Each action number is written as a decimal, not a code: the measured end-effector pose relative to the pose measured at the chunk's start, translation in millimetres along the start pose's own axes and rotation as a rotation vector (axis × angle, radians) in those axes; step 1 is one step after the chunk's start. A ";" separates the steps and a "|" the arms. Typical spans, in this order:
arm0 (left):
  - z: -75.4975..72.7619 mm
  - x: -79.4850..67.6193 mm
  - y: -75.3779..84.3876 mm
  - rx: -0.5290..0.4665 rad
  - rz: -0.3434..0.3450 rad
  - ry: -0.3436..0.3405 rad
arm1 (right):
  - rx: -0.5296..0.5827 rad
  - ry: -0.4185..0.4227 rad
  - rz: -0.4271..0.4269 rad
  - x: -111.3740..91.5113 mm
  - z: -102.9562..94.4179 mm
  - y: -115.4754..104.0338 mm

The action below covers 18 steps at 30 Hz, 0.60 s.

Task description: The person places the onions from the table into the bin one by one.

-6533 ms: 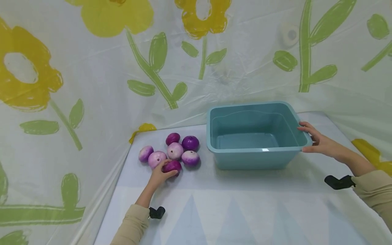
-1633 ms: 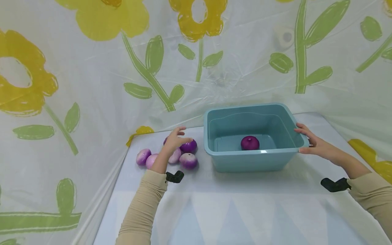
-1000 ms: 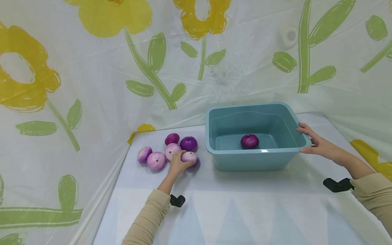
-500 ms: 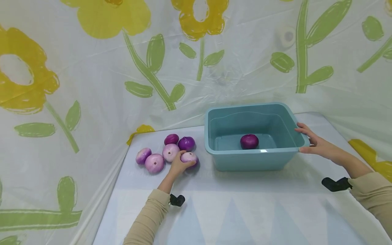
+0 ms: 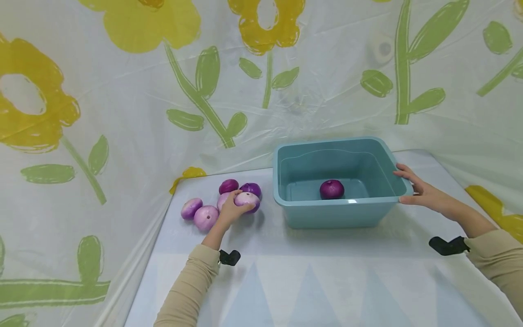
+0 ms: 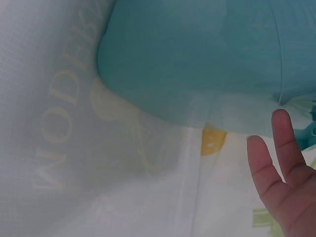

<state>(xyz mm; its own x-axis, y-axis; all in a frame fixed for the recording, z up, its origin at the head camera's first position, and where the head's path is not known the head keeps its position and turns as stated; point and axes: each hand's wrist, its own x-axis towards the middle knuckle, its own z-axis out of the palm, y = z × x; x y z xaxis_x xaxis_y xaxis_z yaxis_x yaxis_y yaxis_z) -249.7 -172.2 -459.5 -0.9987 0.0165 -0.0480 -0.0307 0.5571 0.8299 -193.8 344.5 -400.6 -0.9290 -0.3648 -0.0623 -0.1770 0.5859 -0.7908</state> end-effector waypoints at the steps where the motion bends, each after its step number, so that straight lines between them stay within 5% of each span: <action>1: -2.1 1.9 1.0 0.012 -0.001 0.000 | 0.000 0.000 0.001 0.0 -0.1 0.1; 7: -17.7 7.8 14.7 0.095 -0.023 0.001 | -0.001 -0.004 -0.001 0.5 -0.3 0.1; 18: -49.1 13.4 45.4 0.066 -0.021 -0.024 | 0.007 0.008 -0.012 0.1 0.8 1.7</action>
<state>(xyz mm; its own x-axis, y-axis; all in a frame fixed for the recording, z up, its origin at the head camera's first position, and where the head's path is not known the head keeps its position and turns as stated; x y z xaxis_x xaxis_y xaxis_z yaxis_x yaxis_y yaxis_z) -266.4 -187.4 -395.2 -0.9966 0.0235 -0.0795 -0.0486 0.6113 0.7899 -194.0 344.9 -402.4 -0.9293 -0.3662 -0.0482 -0.1858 0.5762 -0.7959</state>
